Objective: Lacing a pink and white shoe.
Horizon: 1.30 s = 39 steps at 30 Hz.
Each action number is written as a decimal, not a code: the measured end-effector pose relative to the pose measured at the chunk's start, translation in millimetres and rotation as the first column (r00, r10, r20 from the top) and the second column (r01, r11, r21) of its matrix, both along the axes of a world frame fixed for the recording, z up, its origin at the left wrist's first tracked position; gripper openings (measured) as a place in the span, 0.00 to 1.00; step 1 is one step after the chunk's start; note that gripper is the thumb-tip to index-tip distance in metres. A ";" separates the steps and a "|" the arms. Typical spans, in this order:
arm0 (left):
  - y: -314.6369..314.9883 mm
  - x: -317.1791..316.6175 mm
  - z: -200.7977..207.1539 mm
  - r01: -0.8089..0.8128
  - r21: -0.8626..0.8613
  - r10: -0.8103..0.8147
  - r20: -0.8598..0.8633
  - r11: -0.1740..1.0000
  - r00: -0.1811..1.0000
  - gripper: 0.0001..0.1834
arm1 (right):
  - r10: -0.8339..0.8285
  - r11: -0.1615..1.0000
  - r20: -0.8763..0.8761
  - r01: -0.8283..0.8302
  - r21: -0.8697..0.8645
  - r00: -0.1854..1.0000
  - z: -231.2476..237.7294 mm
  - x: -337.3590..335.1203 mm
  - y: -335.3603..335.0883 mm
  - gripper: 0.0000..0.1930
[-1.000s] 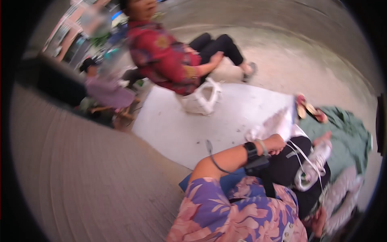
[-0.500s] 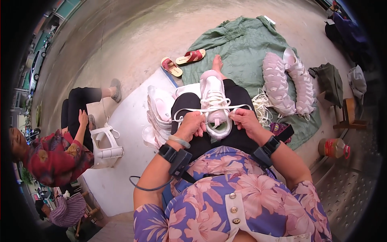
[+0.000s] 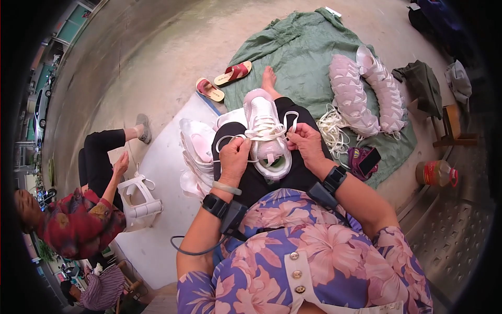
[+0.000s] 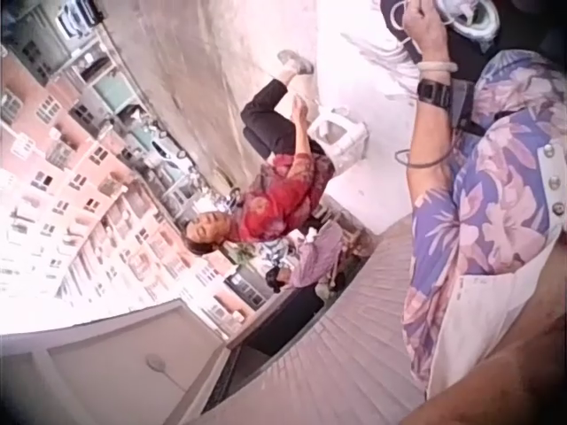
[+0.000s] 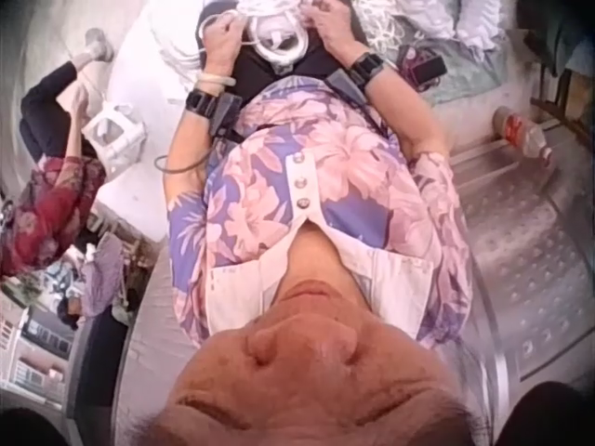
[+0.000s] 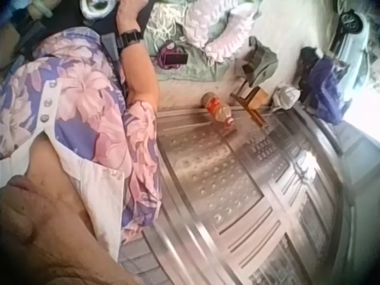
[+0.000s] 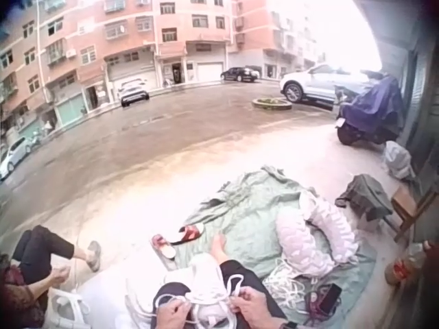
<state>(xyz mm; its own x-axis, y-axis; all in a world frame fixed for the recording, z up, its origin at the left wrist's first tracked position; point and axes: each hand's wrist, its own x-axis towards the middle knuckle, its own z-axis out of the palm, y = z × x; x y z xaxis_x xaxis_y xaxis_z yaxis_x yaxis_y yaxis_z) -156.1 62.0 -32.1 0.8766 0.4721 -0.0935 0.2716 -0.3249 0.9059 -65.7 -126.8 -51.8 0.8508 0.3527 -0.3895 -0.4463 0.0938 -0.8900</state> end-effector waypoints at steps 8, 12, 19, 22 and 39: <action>-4.8 -1.4 5.8 -0.102 -0.367 0.073 -0.091 0.925 0.993 0.10 | -0.001 1.000 0.071 0.002 -0.012 0.997 -5.4 -2.1 -0.1 0.03; -5.4 -8.2 13.1 -0.145 -0.495 0.096 -0.123 0.857 0.988 0.06 | 0.038 0.999 0.136 -0.040 0.017 0.990 -7.9 -4.7 1.1 0.03; -3.3 -9.8 4.6 -0.133 -0.452 0.138 -0.022 0.882 0.990 0.04 | 0.304 0.909 0.750 0.055 -0.412 0.587 12.2 -7.2 8.4 0.04; -3.4 -6.0 -9.1 -0.092 -0.120 0.096 0.030 0.988 0.995 0.03 | 0.376 0.852 0.547 -0.046 -0.522 0.748 15.7 -6.8 7.7 0.05; -16.7 3.5 -1.8 -0.089 0.135 0.078 0.082 0.987 0.994 0.08 | 0.549 0.781 -0.224 -0.590 -0.204 0.805 40.1 -15.6 38.8 0.06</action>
<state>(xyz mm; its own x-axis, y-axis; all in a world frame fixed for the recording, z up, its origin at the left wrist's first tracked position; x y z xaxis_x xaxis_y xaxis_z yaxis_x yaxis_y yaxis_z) -152.6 45.4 -33.8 0.8355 0.5477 0.0437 0.2347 -0.4277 0.8729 -81.3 -88.0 -11.7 0.4521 0.6274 -0.6340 -0.4711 -0.4356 -0.7670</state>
